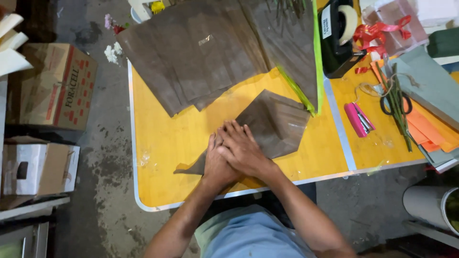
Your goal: The person folds brown paper sheets on a yellow table, creating triangular shapes. They use a pink stapler to secure the folded paper at the corners. The process is repeated for multiple sheets.
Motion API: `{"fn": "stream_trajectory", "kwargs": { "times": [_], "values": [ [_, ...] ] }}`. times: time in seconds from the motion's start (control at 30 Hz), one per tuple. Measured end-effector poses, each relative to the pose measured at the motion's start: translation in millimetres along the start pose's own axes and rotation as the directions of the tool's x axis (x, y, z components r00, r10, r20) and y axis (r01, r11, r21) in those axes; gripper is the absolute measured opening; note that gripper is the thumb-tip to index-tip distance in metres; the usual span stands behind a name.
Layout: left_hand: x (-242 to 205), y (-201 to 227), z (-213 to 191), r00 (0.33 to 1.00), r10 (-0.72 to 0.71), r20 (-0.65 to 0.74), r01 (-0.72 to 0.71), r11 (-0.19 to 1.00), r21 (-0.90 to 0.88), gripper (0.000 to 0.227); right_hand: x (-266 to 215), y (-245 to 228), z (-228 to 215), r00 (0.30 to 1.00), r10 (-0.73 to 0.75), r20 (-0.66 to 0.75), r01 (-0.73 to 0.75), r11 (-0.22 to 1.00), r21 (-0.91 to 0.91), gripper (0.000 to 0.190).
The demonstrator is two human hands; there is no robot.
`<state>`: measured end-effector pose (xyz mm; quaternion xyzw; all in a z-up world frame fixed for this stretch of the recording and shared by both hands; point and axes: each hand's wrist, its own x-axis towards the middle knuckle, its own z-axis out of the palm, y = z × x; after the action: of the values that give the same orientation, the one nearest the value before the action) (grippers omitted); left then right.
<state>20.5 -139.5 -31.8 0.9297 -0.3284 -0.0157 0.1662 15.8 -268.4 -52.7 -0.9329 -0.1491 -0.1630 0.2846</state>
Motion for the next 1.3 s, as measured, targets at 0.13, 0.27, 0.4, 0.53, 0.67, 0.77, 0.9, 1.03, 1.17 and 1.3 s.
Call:
{"fn": "stream_trajectory", "kwargs": {
  "times": [0.13, 0.27, 0.4, 0.53, 0.67, 0.77, 0.9, 1.03, 1.17, 1.3],
  "values": [
    [5, 0, -6, 0.991, -0.066, 0.112, 0.072, 0.996, -0.053, 0.075, -1, 24, 8, 0.931, 0.171, 0.323, -0.165, 0.985, -0.048, 0.059],
    [3, -4, 1, 0.992, -0.059, 0.110, 0.067, 0.995, -0.070, 0.078, -6, 38, -13, 0.950, 0.154, 0.271, -0.081, 0.961, -0.264, 0.058],
    [4, -7, 2, 0.998, -0.049, 0.045, 0.051, 0.998, -0.046, 0.076, -6, 38, -26, 0.906, 0.240, 0.348, -0.152, 0.953, -0.262, 0.060],
    [12, -18, 3, 0.999, -0.048, -0.019, 0.049, 0.998, 0.033, 0.075, 4, 36, -24, 0.882, 0.339, 0.327, -0.202, 0.899, -0.388, 0.062],
    [11, -38, 5, 0.997, -0.082, -0.016, 0.083, 0.995, 0.057, 0.075, 8, 38, -20, 0.868, 0.377, 0.324, -0.242, 0.889, -0.388, 0.069],
    [-1, -55, -11, 0.992, -0.122, 0.045, 0.118, 0.990, 0.071, 0.075, 11, 39, -19, 0.841, 0.419, 0.342, -0.277, 0.877, -0.394, 0.074],
    [-25, -72, -25, 0.981, -0.155, 0.118, 0.143, 0.984, 0.104, 0.068, 7, 36, -23, 0.842, 0.417, 0.342, -0.284, 0.882, -0.377, 0.076],
    [-44, -78, -49, 0.965, -0.181, 0.191, 0.154, 0.977, 0.149, 0.065, 11, 27, -31, 0.843, 0.425, 0.330, -0.282, 0.872, -0.401, 0.074],
    [-68, -90, -57, 0.942, -0.238, 0.239, 0.195, 0.963, 0.188, 0.064, 11, 29, -28, 0.830, 0.448, 0.333, -0.289, 0.855, -0.430, 0.076],
    [-77, -85, -65, 0.950, -0.252, 0.185, 0.204, 0.948, 0.242, 0.070, 11, 27, -31, 0.831, 0.453, 0.321, -0.303, 0.855, -0.422, 0.073]
  ]
}}
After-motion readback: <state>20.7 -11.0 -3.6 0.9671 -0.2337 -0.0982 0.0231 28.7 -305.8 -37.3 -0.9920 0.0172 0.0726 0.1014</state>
